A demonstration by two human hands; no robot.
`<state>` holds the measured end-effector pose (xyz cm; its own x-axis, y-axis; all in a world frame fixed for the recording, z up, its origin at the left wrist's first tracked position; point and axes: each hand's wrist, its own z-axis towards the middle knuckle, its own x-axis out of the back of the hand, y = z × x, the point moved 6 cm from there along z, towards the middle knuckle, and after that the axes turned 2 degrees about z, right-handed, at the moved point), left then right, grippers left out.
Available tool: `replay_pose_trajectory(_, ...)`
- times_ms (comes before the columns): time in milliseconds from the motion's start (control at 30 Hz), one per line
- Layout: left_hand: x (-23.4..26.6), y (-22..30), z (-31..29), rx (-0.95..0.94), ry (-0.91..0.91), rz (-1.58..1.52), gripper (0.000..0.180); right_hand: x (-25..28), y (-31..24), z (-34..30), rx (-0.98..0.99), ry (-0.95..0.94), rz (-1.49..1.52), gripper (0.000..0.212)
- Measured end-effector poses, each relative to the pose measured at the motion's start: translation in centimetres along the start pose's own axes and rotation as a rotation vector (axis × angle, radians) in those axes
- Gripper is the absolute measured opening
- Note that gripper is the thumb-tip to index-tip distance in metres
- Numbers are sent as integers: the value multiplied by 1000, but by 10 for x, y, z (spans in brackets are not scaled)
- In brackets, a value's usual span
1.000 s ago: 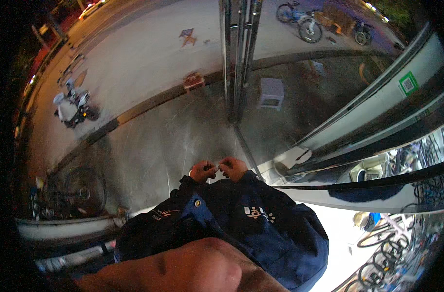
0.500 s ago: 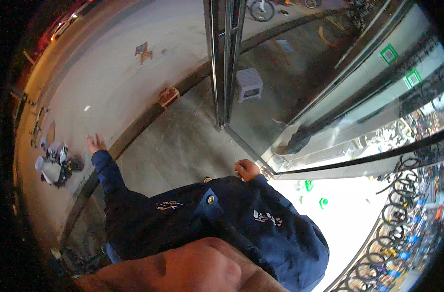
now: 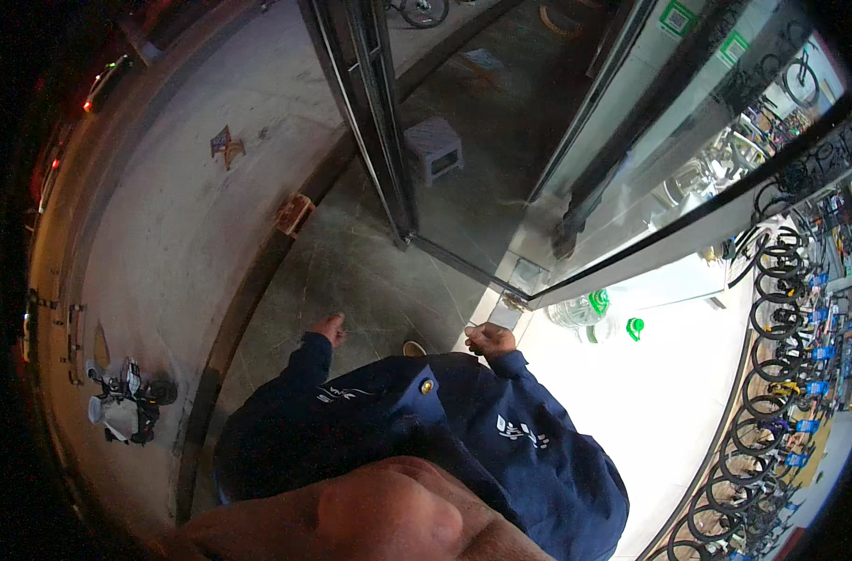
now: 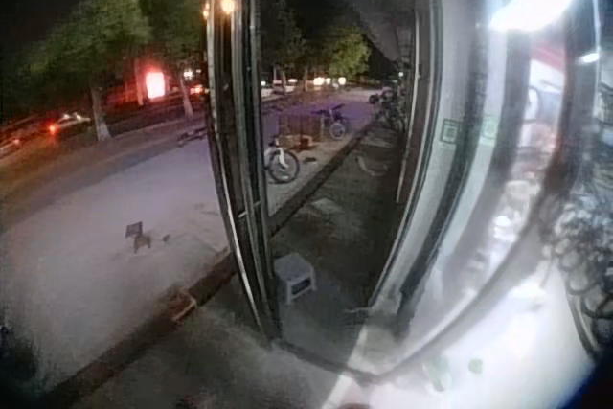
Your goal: The person assembles a bicycle by attaching the handlebar, tightening bolts, routing cables, and applying tape to the frame. They use an Allen key and other hand tools to secure components and adjust the handlebar position.
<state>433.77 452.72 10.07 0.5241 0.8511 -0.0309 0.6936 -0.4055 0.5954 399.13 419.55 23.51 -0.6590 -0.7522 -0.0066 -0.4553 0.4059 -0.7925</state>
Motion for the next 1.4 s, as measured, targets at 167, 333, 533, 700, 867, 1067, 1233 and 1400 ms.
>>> replay_pose_trajectory(167, -87, -94, -19, 13, -136, 529, 38, 63, 30, -39, 87, 104, 192, 34)
replay_pose_trajectory(333, -181, -178, -25, -633, -525, 1367, 36, 173, 129, -69, 38, 265, 117, 33)
replay_pose_trajectory(533, -249, -228, -44, -294, -321, 1158, 37, 284, 302, -135, -29, 424, -2, 40)
replay_pose_trajectory(700, -292, -218, -65, -308, -263, 1104, 38, 315, 362, -199, -251, 486, 73, 39)
replay_pose_trajectory(867, -311, -201, -66, -347, -248, 1081, 39, 308, 377, -230, -334, 525, 144, 39)
replay_pose_trajectory(1067, -322, -178, -51, -379, -263, 1086, 40, 289, 384, -230, -356, 544, 181, 38)
replay_pose_trajectory(1233, -329, -157, -32, -399, -286, 1088, 41, 272, 382, -226, -389, 561, 207, 37)
replay_pose_trajectory(1400, -331, -137, -28, -420, -305, 1064, 42, 261, 379, -226, -417, 587, 220, 37)
